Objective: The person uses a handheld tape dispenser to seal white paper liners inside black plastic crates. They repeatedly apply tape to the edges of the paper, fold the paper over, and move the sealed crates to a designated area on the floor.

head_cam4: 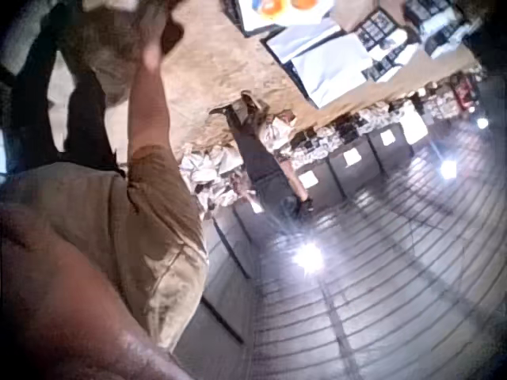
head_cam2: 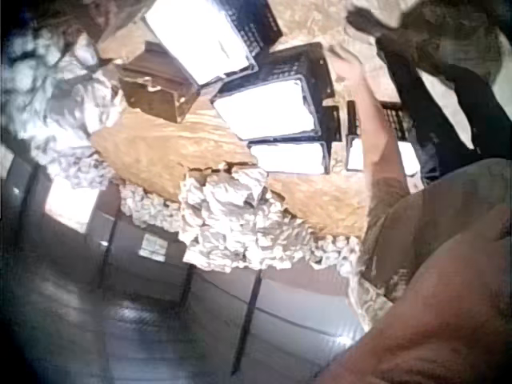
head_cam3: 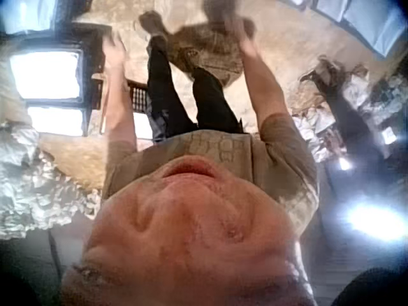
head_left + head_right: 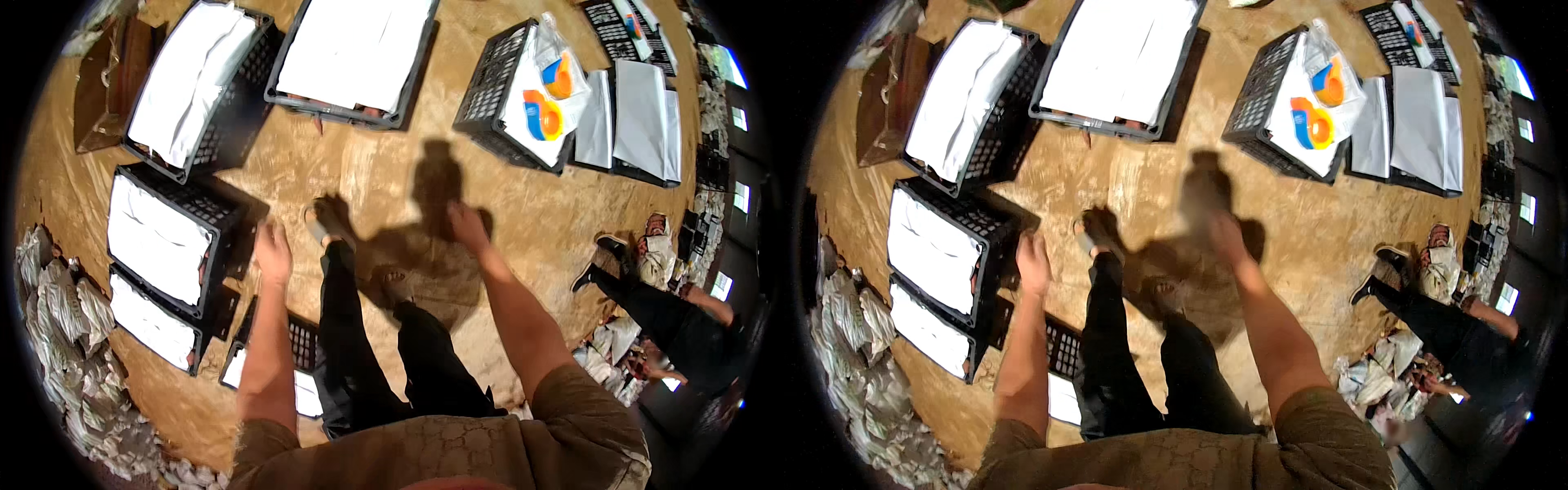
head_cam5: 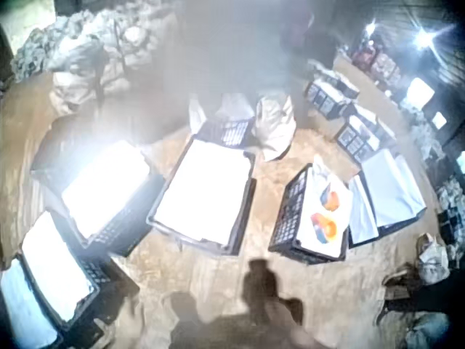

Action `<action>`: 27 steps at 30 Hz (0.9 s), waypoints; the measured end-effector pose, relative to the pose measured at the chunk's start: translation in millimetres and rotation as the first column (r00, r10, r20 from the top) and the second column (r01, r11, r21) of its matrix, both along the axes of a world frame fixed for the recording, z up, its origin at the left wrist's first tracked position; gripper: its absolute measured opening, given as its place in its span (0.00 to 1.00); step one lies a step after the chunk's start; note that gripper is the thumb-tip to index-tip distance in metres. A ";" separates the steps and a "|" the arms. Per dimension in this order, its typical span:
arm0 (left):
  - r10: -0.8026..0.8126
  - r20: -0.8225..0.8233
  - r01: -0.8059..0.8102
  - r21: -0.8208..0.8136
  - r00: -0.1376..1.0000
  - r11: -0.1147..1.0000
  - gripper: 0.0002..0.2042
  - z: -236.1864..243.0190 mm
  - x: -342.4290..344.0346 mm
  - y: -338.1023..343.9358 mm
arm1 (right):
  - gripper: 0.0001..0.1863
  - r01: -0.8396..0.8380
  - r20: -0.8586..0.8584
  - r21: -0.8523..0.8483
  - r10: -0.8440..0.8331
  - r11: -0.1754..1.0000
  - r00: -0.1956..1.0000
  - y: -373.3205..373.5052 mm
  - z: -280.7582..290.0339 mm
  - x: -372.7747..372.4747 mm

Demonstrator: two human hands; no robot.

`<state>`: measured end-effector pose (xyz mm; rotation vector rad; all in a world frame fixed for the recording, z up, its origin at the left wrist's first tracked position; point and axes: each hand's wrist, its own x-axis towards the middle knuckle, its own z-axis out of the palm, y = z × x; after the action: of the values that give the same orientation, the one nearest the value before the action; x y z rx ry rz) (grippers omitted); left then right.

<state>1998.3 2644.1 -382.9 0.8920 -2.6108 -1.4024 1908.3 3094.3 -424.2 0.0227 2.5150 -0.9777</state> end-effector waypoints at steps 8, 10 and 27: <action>-0.205 -0.057 0.178 -0.314 0.977 0.933 0.29 -84.0 -283.3 -103.2 | 0.34 0.491 -0.103 0.155 -0.480 0.857 0.871 -153.9 -65.7 -295.1; -0.219 0.004 0.209 -0.317 0.976 0.925 0.30 -107.5 -329.2 -109.1 | 0.38 0.593 -0.037 0.074 -0.592 0.802 0.805 -176.3 -68.3 -326.2; -0.101 0.415 0.218 -0.246 0.904 0.945 0.17 -105.7 -362.6 -69.7 | 0.28 0.596 -0.232 -0.153 -0.615 0.788 0.753 -188.9 -120.9 -342.4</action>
<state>1635.7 2574.4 -488.6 1.0286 -3.1476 -0.8973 1565.8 2905.3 -545.0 0.7899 2.7772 -1.3942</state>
